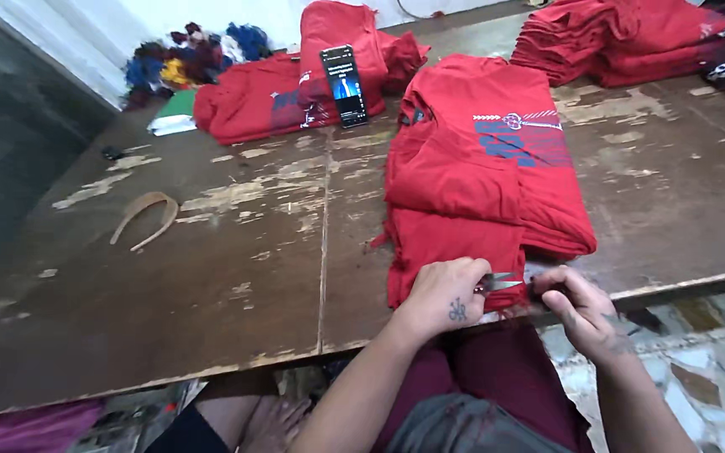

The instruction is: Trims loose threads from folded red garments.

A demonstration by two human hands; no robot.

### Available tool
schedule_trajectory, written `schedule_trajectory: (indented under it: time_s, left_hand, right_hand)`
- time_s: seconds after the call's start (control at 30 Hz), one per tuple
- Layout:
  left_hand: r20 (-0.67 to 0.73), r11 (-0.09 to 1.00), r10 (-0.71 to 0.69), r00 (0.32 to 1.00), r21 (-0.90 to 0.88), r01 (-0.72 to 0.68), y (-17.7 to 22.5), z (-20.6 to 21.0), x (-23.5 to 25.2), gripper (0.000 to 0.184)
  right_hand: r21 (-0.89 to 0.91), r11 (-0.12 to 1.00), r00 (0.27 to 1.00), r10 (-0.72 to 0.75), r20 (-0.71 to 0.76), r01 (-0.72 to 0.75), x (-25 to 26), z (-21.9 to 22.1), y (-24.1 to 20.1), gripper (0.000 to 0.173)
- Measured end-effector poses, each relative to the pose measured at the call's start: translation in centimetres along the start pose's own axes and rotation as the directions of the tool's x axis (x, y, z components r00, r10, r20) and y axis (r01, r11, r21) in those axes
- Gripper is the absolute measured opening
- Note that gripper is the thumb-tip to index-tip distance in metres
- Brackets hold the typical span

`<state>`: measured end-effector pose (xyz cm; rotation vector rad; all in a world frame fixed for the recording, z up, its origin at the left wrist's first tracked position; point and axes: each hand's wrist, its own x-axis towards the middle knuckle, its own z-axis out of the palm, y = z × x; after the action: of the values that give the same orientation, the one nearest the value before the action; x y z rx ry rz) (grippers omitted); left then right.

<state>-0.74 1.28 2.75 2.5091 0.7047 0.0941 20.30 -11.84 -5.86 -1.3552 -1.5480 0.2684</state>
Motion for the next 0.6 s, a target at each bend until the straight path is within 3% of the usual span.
schedule_trajectory:
  time_s: [0.1,0.27,0.37,0.43,0.5,0.6]
  left_hand:
    - [-0.08,0.995,0.067,0.995,-0.073,-0.073,-0.1,0.3,0.9,0.024]
    - [0.132,0.995,-0.071,0.989,-0.053,0.079,-0.8,-0.5,0.4,0.029]
    - [0.02,0.996,0.002,1.0,-0.092,0.0,-1.1,-0.4,0.4,0.025]
    - [-0.072,0.99,0.036,0.997,-0.136,-0.046,-0.6,0.0,1.1,0.025]
    - [-0.154,0.944,-0.016,0.988,-0.327,-0.035,0.0,0.7,2.2,0.027]
    - [-0.164,0.664,-0.25,0.954,-0.746,0.046,-0.5,2.6,4.0,0.019]
  right_hand:
    - [-0.228,0.974,0.998,-0.005,0.058,0.018,1.7,1.3,-1.5,0.056]
    - [-0.291,0.957,0.988,0.045,0.149,0.001,2.5,1.7,-1.0,0.052]
    - [-0.298,0.954,0.989,0.035,0.145,0.01,2.8,1.5,-1.3,0.056]
    - [-0.301,0.952,0.996,-0.027,0.09,0.053,3.2,1.9,-1.2,0.044]
    - [-0.16,0.984,0.996,-0.087,-0.002,0.085,3.3,2.4,-0.7,0.023]
    - [0.369,0.929,0.999,0.032,-0.012,-0.025,3.0,2.4,0.3,0.032]
